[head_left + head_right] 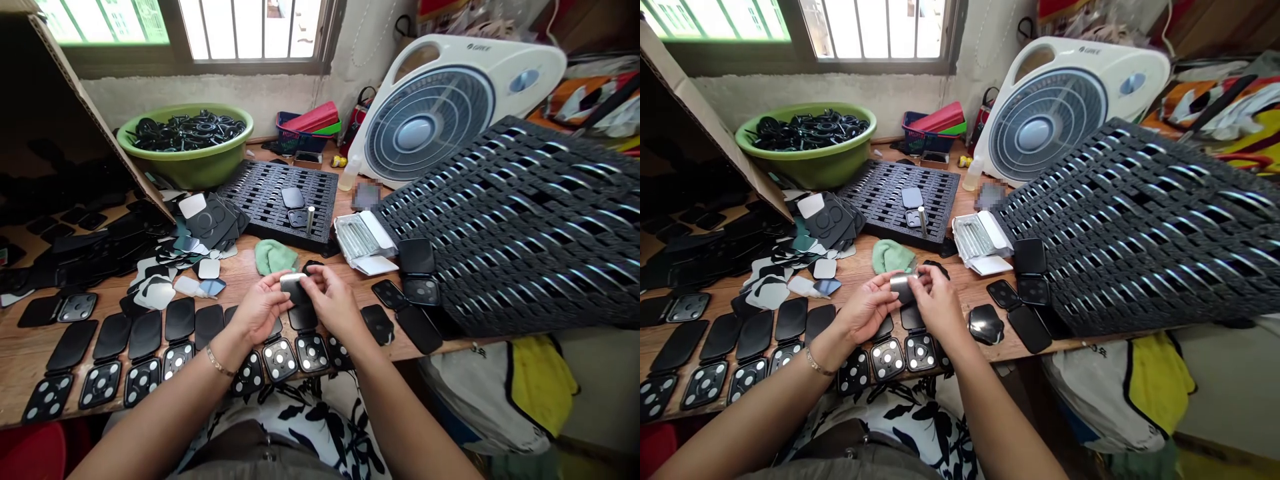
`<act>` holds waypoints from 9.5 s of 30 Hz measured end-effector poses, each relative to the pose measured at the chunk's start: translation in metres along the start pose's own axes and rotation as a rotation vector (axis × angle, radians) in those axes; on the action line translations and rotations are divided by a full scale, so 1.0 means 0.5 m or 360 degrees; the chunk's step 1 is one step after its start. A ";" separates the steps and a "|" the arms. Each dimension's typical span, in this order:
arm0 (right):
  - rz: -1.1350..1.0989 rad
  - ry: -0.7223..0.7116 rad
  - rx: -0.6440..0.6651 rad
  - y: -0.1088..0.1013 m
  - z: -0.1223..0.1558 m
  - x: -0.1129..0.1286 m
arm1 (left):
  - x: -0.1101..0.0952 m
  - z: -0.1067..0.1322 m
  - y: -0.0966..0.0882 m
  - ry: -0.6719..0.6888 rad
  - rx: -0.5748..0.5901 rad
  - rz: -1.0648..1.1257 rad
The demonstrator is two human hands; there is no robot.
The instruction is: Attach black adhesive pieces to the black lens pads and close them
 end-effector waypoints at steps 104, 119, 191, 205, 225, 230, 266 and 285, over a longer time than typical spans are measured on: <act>0.0369 -0.0477 0.0766 0.344 -0.086 0.137 | -0.389 0.118 -0.320 0.0844 -0.0852 -0.2813; 0.0227 -0.0363 0.0779 0.312 -0.063 0.124 | -0.446 -0.034 -0.283 0.0398 -0.0448 -0.3289; 0.0712 -0.0514 -0.0137 -0.082 0.214 0.085 | 0.118 0.115 0.067 -0.0228 0.0261 0.0109; 0.0274 -0.0104 0.0256 -0.116 0.213 0.037 | 0.164 0.106 0.071 -0.0452 0.0244 -0.0132; -0.0572 0.0606 -0.0552 -0.228 0.172 -0.141 | 0.145 0.107 0.074 -0.0462 0.0302 -0.0135; 0.0326 0.0270 -0.0649 -0.267 0.166 -0.123 | 0.136 0.106 0.070 -0.0428 0.0252 -0.0126; -0.0606 0.0248 -0.0115 -0.128 0.208 -0.030 | 0.131 0.094 0.054 -0.0392 0.0269 -0.0077; 0.0364 -0.0002 0.0005 -0.082 -0.048 -0.041 | 0.041 0.087 -0.001 -0.0097 0.0012 0.0032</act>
Point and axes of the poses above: each hand's wrist, its own z-axis away from the middle knuckle, its own y-axis out of the palm, x = y × z, the point moved 8 cm from there along -z, towards the middle knuckle, and after that the axes turned 6 degrees about -y, right-handed, at the moved point
